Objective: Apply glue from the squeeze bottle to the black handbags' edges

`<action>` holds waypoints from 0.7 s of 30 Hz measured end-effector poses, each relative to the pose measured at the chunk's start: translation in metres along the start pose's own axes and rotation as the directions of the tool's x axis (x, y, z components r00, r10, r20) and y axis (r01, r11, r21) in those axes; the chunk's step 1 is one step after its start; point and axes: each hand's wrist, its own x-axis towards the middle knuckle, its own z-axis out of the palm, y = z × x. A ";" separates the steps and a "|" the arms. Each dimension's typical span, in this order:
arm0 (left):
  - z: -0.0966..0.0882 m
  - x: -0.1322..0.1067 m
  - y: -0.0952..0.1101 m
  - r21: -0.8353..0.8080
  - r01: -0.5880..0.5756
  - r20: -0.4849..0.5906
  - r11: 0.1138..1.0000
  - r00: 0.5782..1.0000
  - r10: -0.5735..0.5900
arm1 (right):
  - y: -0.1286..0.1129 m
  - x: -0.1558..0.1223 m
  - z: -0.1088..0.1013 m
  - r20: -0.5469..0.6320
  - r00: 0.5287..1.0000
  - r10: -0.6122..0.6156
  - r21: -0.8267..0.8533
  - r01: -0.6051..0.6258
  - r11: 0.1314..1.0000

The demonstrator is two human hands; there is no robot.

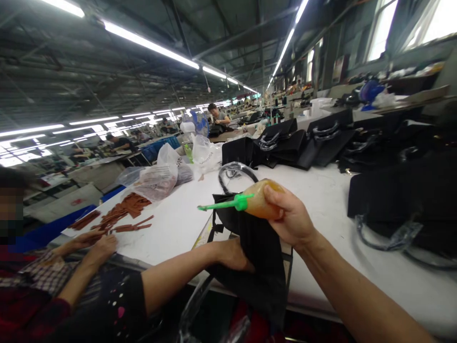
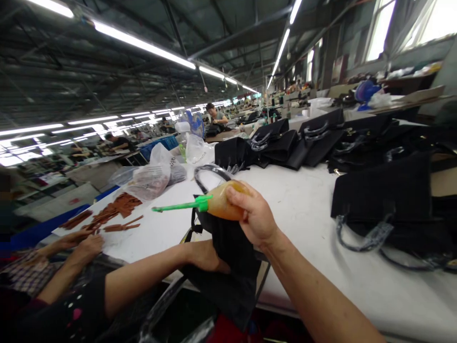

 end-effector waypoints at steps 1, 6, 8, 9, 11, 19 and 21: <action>0.007 0.004 -0.004 0.085 -0.059 0.081 0.995 0.995 0.052 | 0.004 -0.003 -0.001 0.006 1.000 0.013 0.006 -0.013 1.000; 0.036 0.014 -0.027 0.338 -0.150 0.180 0.929 0.979 0.092 | 0.016 -0.011 -0.009 0.002 0.998 0.057 0.005 -0.057 0.998; 0.041 0.014 -0.034 0.356 -0.118 0.133 0.927 0.988 0.075 | 0.018 -0.011 -0.011 -0.002 0.999 0.055 0.007 -0.055 0.998; 0.043 0.013 -0.035 0.361 -0.110 0.122 0.926 0.990 0.070 | 0.018 -0.011 -0.011 -0.002 0.999 0.052 0.009 -0.052 0.999; 0.043 0.011 -0.035 0.358 -0.103 0.115 0.928 0.991 0.065 | 0.019 -0.009 -0.010 -0.001 0.999 0.051 0.009 -0.051 0.999; 0.044 0.008 -0.027 0.213 0.269 -0.064 0.939 0.963 -0.262 | 0.027 -0.012 -0.010 -0.006 0.994 0.110 0.000 -0.110 0.994; 0.047 0.013 -0.030 0.241 0.298 -0.064 0.924 0.955 -0.291 | 0.030 -0.014 -0.013 -0.018 0.992 0.124 -0.001 -0.124 0.992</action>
